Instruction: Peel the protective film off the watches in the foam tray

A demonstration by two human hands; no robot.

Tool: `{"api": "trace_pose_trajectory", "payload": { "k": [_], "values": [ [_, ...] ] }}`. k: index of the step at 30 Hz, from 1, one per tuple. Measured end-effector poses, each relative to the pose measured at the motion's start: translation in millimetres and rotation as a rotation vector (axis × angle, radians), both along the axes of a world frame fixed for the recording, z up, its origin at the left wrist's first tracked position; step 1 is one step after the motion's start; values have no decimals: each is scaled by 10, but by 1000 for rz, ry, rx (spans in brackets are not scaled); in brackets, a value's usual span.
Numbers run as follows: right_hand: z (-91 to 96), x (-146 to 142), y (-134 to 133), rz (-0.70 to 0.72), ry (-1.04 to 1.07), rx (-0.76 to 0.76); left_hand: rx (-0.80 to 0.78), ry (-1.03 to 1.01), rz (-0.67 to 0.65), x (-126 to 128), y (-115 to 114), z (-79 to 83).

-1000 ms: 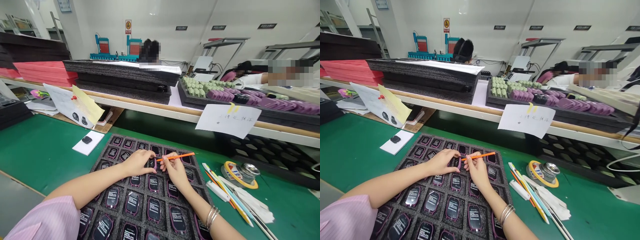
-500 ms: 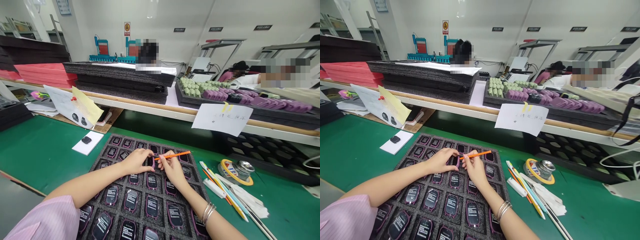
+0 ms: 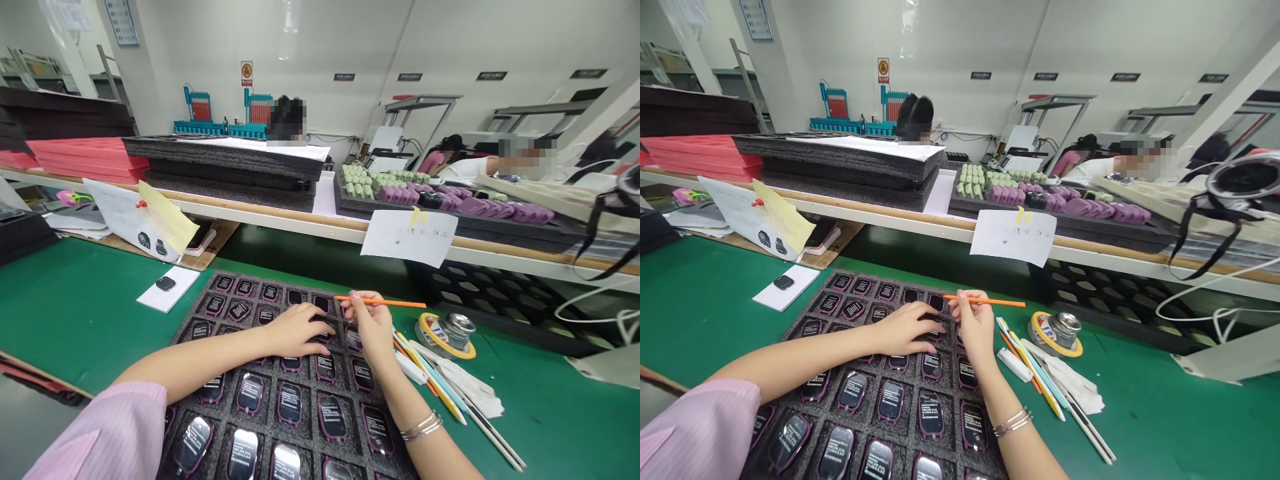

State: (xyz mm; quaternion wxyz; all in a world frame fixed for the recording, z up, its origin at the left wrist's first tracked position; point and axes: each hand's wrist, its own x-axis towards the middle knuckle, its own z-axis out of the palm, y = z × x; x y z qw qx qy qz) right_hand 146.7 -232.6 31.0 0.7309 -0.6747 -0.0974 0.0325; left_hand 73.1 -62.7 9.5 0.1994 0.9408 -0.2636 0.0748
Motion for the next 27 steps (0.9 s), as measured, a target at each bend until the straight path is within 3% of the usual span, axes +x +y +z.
{"api": "trace_pose_trajectory", "payload": {
  "k": [4, 7, 13, 19, 27],
  "values": [
    [-97, -48, -165, 60, 18, -113, 59, -43, -16, 84, -55, -69],
    [-227, -91, -249, 46, -4, -156, -70, -77, 4, 103, 6, -65],
    [-422, -60, -239, 113, 10, -193, -310, 64, 32, 101, 17, -94],
    [-443, -46, -228, 158, -26, -277, -345, 140, 150, 96, -27, -100],
    [-493, -47, -253, 227, -128, -351, -308, 133, 149, 114, -30, -115]
  ]
}}
